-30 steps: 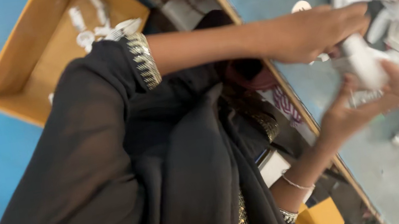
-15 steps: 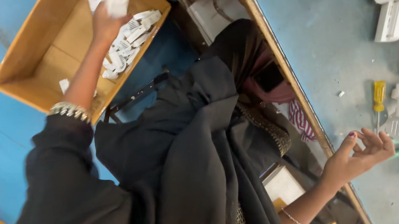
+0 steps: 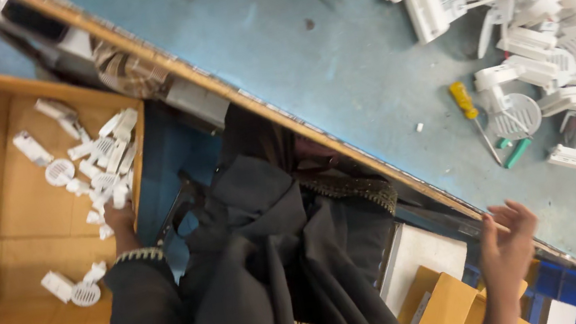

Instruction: The person assembles white plastic electrical components on a workbench. They use a screwdriver to tighten screws and pliers to adjust wires, then place the finished units into a cardboard box.

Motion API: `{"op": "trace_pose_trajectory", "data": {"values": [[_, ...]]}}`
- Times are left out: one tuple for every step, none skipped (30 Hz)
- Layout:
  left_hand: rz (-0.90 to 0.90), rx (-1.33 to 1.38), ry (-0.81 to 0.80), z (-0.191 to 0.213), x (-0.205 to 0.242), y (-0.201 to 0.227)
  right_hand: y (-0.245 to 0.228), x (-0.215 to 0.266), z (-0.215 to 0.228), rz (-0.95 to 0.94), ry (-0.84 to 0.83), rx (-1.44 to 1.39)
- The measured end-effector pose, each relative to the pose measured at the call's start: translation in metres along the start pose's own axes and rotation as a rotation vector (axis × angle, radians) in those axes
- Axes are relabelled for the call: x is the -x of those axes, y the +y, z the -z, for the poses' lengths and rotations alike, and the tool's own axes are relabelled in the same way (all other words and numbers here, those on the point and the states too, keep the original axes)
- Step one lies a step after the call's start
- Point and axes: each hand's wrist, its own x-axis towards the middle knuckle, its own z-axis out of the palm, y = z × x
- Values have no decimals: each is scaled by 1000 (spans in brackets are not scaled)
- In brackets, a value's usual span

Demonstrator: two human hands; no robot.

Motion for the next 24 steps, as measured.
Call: {"op": "trace_pose_trajectory", "data": {"values": [[-56,-55,-30,-4,-4,0,-7,-8,-8,11,-7,1],[-211,-217,-157,-6,-11,1,-16,-19,-18,23,-19,-2],[-232,-233,-241,-7,-15,1,-27,-28,-27,80,-19,-38],[-227,-231,-351,-7,-22,1,-41,-42,-37,141,-23,-79],[-207,-201,-470,-7,-28,2,-56,-56,-47,177,-33,-128],[-143,-135,-576,-3,-34,7,-75,-71,-57,214,-43,-181],[-62,-68,-692,3,-39,15,-94,-85,-67,271,-50,-217],[14,-6,-814,11,-38,25,-114,-97,-75,326,-57,-250],[36,37,-922,23,-33,37,-133,-110,-84,358,-49,-276],[31,73,-1025,39,-26,51,-151,-124,-94,391,-41,-300],[-8,104,-1123,57,-16,69,-167,-138,-103,444,-40,-359],[-100,129,-1205,79,-5,89,-181,-151,-114,496,-39,-420],[-254,170,-1268,101,9,112,-193,-164,-124,501,-37,-466],[-425,228,-1310,122,26,137,-203,-177,-133,508,-35,-513],[-599,284,-1348,140,44,164,-211,-187,-141,500,-43,-564],[-673,307,-1296,157,62,191,-217,-196,-149,493,-51,-615],[-746,329,-1242,168,81,219,-222,-203,-157,451,-62,-664],[-823,445,-1118,173,100,247,-227,-208,-164,412,-72,-714],[-898,559,-990,174,116,275,-228,-211,-168,373,-84,-765],[-1034,614,-789,171,130,303,-228,-212,-171,363,-98,-798],[-1124,682,-665,165,139,329,-227,-212,-174,354,-112,-831],[-1211,753,-537,158,145,352,-225,-212,-175,347,-129,-860],[-1290,776,-479,150,147,372,-223,-208,-176,412,-85,-818],[-1370,800,-420,141,147,387,-218,-203,-176,476,-38,-772]]}}
